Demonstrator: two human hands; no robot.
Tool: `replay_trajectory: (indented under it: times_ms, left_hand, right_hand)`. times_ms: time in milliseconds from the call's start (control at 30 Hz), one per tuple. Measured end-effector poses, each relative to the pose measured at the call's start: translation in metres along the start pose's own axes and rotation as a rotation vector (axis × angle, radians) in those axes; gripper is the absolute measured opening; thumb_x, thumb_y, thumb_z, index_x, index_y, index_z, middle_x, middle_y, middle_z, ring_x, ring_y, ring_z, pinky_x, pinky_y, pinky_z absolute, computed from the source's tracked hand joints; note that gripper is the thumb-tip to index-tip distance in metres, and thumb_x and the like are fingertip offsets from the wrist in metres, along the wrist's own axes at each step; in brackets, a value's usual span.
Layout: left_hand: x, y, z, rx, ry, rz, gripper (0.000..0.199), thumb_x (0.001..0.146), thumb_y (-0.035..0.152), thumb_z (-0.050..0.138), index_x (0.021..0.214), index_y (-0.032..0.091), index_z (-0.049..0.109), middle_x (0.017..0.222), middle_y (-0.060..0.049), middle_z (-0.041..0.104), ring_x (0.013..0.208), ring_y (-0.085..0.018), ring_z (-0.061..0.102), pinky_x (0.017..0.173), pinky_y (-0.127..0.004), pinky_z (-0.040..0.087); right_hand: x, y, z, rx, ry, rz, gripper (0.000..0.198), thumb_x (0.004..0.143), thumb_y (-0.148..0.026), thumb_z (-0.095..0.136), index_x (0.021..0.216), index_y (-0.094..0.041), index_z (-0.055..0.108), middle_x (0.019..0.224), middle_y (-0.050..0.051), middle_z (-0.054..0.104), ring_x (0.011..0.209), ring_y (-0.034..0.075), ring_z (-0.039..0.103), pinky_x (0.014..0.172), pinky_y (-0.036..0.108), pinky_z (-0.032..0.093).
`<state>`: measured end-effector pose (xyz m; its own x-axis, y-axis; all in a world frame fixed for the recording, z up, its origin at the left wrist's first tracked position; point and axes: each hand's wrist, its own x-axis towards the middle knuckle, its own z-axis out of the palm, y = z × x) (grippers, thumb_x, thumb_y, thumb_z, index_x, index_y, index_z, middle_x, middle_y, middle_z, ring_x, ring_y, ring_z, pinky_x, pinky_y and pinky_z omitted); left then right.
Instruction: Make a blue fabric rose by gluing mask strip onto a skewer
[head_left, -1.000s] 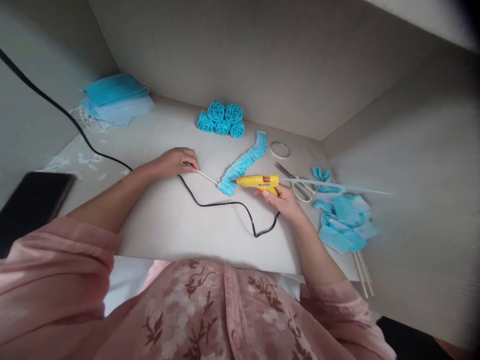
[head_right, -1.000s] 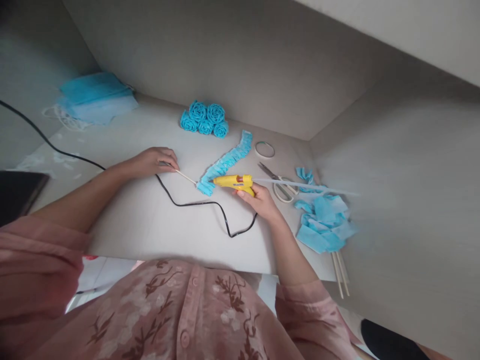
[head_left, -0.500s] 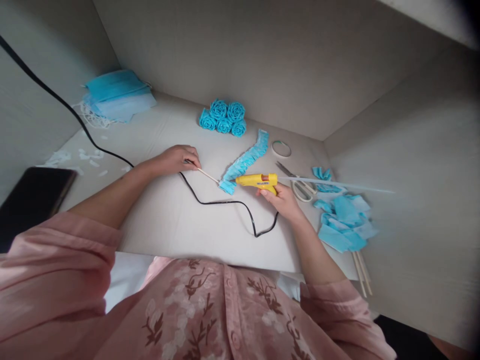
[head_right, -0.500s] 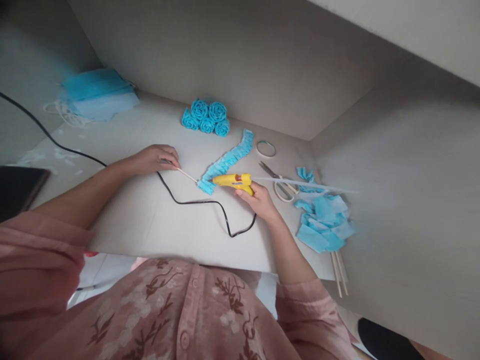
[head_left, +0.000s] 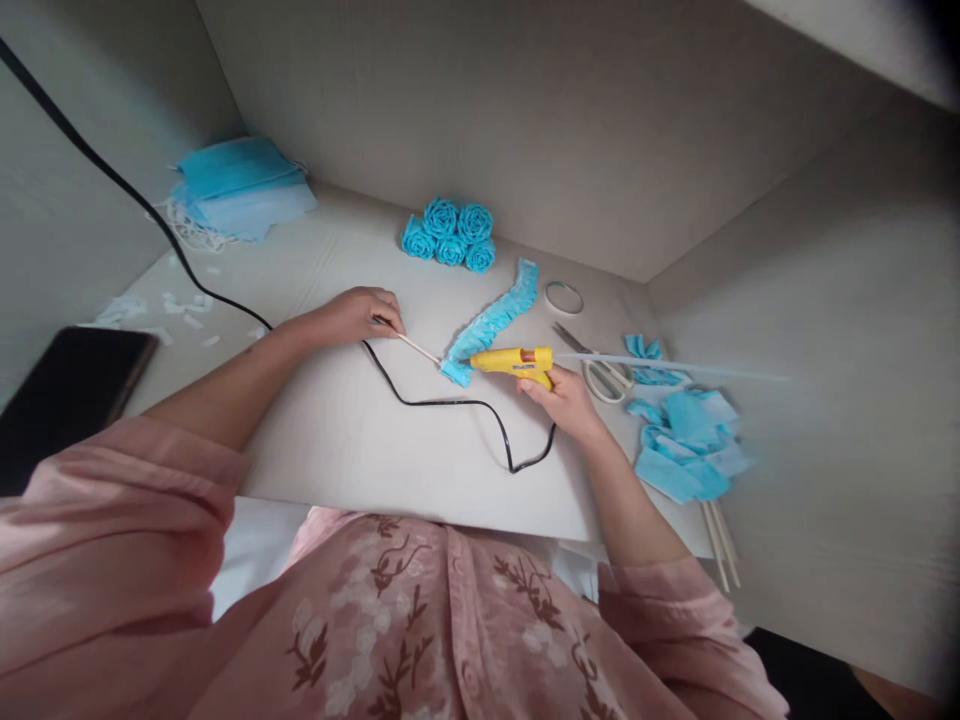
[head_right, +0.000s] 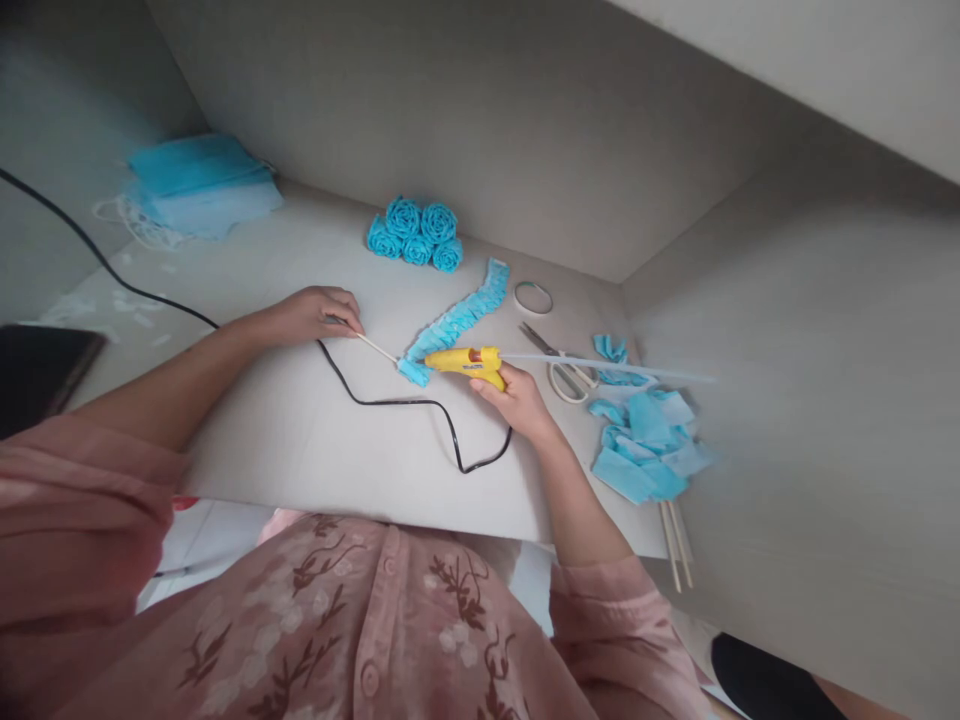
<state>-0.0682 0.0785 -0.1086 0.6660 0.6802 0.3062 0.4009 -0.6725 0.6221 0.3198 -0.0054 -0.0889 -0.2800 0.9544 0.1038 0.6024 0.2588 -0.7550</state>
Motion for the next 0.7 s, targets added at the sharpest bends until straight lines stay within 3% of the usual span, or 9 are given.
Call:
replay_trajectory:
  times_ms: [700]
  left_hand:
    - [-0.0002,-0.0002,-0.0008,-0.006,-0.012,0.000,0.040,0.093,0.057,0.063,0.087,0.022,0.080,0.088,-0.005,0.071,0.082,-0.015,0.065,0.077,-0.023,0.047]
  right_hand:
    - [0.0010,-0.0011,0.0036,-0.025,0.010,0.008,0.038,0.079,-0.054,0.065,0.086,-0.017,0.071,0.072,0.003,0.063,0.066,0.019,0.054,0.064,0.032,0.047]
